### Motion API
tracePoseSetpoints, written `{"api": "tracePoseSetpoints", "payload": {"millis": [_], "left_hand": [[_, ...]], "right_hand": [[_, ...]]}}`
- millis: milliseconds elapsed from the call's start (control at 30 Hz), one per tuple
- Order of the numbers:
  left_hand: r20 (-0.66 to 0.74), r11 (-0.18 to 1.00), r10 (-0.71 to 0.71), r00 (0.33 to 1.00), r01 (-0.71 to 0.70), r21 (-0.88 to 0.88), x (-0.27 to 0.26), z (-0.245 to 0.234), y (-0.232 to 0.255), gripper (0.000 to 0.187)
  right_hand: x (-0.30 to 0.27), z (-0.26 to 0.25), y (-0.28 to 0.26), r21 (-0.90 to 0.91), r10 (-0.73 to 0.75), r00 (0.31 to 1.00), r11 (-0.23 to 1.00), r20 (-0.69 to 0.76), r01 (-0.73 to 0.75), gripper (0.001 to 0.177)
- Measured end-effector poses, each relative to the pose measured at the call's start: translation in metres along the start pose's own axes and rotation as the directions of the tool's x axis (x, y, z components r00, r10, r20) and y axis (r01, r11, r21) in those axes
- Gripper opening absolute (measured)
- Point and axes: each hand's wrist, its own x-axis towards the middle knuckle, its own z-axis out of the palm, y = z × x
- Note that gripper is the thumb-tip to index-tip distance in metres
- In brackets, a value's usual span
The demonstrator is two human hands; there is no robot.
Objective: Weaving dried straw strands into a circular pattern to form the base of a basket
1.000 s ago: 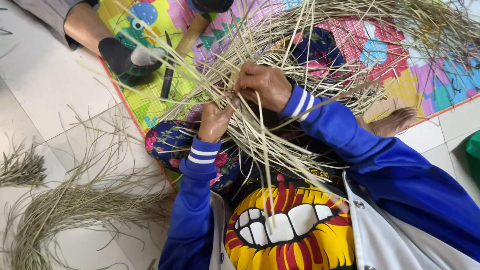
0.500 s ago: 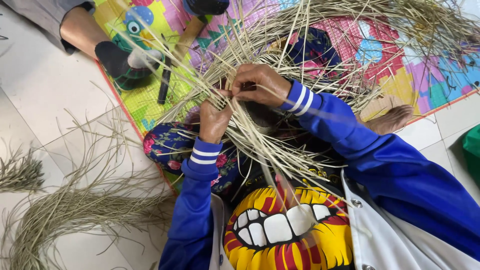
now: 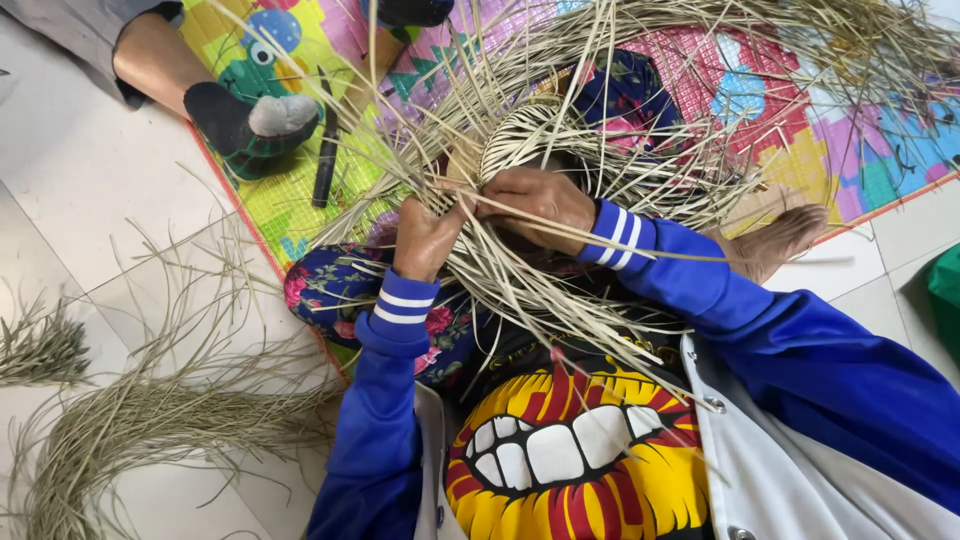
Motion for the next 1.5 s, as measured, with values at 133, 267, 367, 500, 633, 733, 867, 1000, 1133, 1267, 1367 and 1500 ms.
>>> {"api": "tracePoseSetpoints", "payload": {"millis": [133, 267, 367, 500, 633, 733, 867, 1000, 1133, 1267, 1367, 1500], "left_hand": [[-0.018, 1.0, 0.008, 1.0, -0.007, 0.025, 0.008, -0.005, -0.062, 0.013], [-0.009, 0.964, 0.138, 0.99, -0.133, 0.23, 0.0, -0.005, -0.046, 0.029], [0.011, 0.943, 0.087, 0.996, -0.086, 0.322, 0.007, 0.0, -0.026, 0.039], [0.037, 1.0, 0.009, 0.999, -0.008, -0.03, 0.014, 0.004, -0.016, 0.015], [-0.014, 0.994, -0.057, 0.998, 0.055, -0.095, 0.013, 0.002, -0.001, 0.012], [0.037, 0.978, -0.019, 0.999, 0.026, -0.208, 0.009, -0.001, 0.005, 0.028], [0.066, 0.959, -0.006, 0.998, 0.024, -0.283, 0.008, -0.003, 0.004, 0.021], [0.088, 0.953, -0.045, 0.995, 0.069, -0.296, 0.013, -0.005, -0.009, 0.024], [0.089, 0.964, -0.06, 0.994, 0.08, -0.254, 0.014, -0.003, -0.008, 0.016], [0.07, 0.968, -0.064, 0.996, 0.079, -0.24, 0.014, -0.003, -0.017, 0.018], [0.064, 0.966, -0.078, 0.995, 0.091, -0.243, 0.013, -0.002, -0.011, 0.018], [0.05, 0.956, -0.119, 0.992, 0.128, -0.266, 0.012, -0.002, -0.004, 0.021]], "right_hand": [[0.01, 0.009, 0.031, 0.005, 0.009, 0.998, 1.0, -0.064, -0.008, 0.012], [0.04, 0.025, 0.066, -0.386, -0.154, 0.987, 0.914, -0.053, 0.122, 0.024], [0.068, 0.022, 0.07, -0.487, -0.182, 0.98, 0.865, -0.079, 0.122, 0.017], [0.082, -0.008, 0.061, -0.267, 0.063, 0.987, 0.958, -0.148, -0.101, 0.017], [0.066, -0.029, 0.053, 0.071, 0.211, 0.977, 0.975, 0.015, -0.212, 0.011], [0.056, -0.023, 0.05, 0.155, 0.257, 0.951, 0.946, 0.172, -0.284, 0.01], [0.053, -0.012, 0.055, 0.061, 0.172, 0.971, 0.981, 0.163, -0.184, 0.015], [0.054, -0.005, 0.059, 0.088, 0.167, 0.97, 0.979, 0.177, -0.185, 0.019], [0.055, -0.012, 0.052, 0.086, 0.169, 0.968, 0.978, 0.188, -0.188, 0.021], [0.053, -0.008, 0.06, 0.024, 0.212, 0.94, 0.974, 0.268, -0.226, 0.023], [0.051, -0.008, 0.062, 0.054, 0.243, 0.927, 0.962, 0.287, -0.269, 0.024], [0.051, -0.007, 0.05, 0.204, 0.271, 0.945, 0.93, 0.184, -0.307, 0.025]]}}
